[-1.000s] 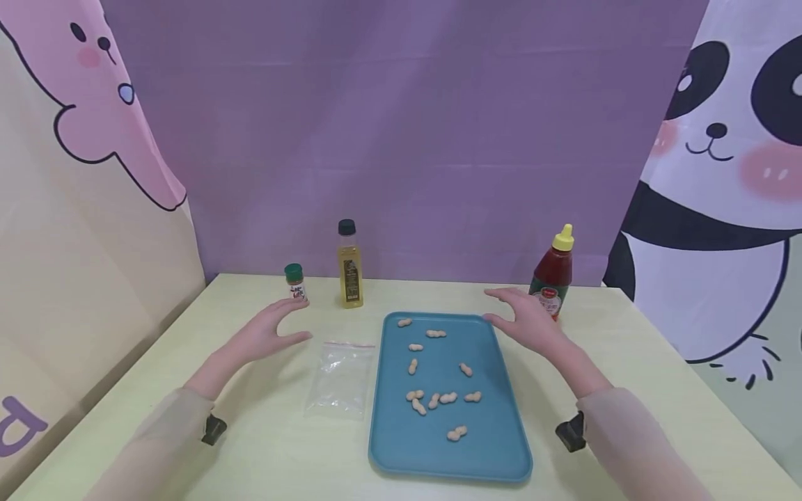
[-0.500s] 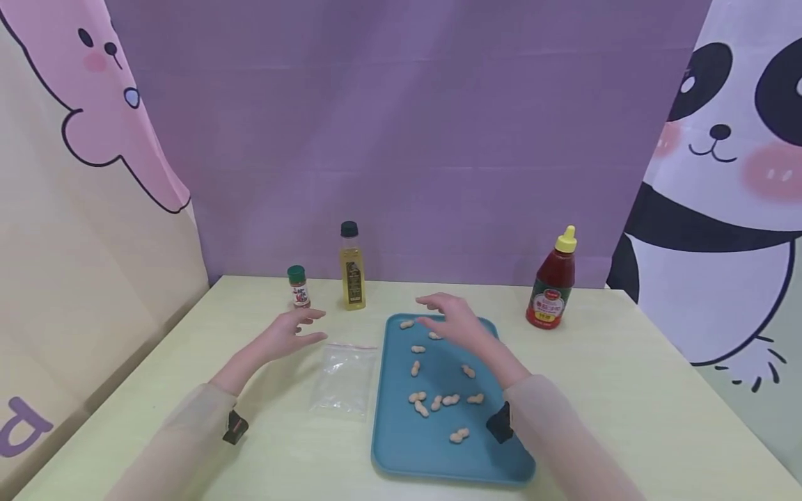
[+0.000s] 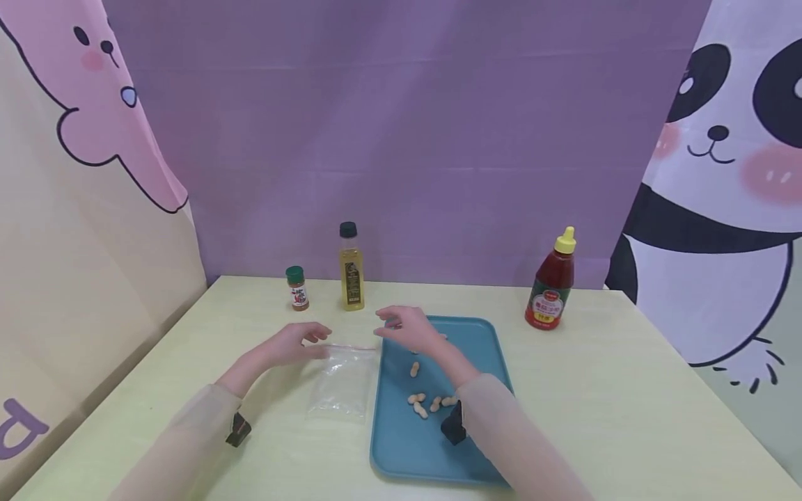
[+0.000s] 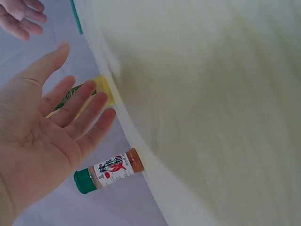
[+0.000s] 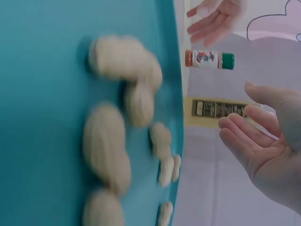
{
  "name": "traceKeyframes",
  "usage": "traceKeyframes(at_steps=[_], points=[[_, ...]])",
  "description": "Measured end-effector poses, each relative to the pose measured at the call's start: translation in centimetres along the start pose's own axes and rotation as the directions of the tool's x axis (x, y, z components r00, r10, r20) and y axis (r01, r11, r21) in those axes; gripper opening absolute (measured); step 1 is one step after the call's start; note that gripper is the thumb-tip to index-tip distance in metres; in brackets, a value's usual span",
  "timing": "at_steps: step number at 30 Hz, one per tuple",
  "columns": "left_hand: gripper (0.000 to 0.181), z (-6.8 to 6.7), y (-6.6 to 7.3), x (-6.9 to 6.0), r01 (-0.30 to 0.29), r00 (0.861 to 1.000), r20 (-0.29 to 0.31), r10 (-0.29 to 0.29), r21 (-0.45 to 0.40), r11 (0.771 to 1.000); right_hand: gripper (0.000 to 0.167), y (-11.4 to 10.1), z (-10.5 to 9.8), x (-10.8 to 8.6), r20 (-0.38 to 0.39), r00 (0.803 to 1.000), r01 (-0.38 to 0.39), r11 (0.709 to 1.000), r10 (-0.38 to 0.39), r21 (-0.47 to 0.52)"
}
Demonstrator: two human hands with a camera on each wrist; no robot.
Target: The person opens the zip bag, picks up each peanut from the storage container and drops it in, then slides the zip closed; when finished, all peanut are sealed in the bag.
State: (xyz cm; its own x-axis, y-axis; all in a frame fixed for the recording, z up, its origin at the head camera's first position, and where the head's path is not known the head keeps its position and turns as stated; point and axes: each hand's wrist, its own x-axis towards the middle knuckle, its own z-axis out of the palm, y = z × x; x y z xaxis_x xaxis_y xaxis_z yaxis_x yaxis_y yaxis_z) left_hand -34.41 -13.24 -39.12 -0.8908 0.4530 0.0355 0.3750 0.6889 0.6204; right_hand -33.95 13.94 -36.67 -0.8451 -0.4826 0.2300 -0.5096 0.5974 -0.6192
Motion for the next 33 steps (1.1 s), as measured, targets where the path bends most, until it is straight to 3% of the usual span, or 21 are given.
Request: traceKeyframes(at_steps=[6, 14, 26, 29, 33], points=[[0.048, 0.6, -0.3, -0.2, 0.057, 0.998, 0.004, -0.058, 0.055, 0.997, 0.046, -0.8, 2.0, 0.8, 0.103, 0.995, -0.022, 1.0, 0.02, 0.017], [0.055, 1.1, 0.1, -0.3, 0.07, 0.996, 0.045, -0.073, 0.064, 0.995, 0.053, -1.0, 4.2, 1.2, 0.206, 0.974, -0.094, 0.995, 0.095, -0.014], [0.055, 1.3, -0.1, 0.2, 0.007, 0.997, 0.07, -0.02, 0.177, 0.984, 0.054, -1.6, 5.4, 1.7, 0.245, 0.956, -0.122, 0.979, 0.16, -0.163], [0.048, 1.2, -0.1, 0.3, -0.017, 0.998, 0.067, 0.006, 0.165, 0.986, 0.051, -1.7, 5.4, 1.8, 0.24, 0.958, -0.112, 0.975, 0.157, -0.191], [0.047, 1.0, -0.2, 0.4, -0.06, 0.997, 0.053, 0.056, 0.086, 0.994, 0.043, -1.8, 5.3, 1.9, 0.207, 0.966, -0.115, 0.976, 0.153, -0.185]])
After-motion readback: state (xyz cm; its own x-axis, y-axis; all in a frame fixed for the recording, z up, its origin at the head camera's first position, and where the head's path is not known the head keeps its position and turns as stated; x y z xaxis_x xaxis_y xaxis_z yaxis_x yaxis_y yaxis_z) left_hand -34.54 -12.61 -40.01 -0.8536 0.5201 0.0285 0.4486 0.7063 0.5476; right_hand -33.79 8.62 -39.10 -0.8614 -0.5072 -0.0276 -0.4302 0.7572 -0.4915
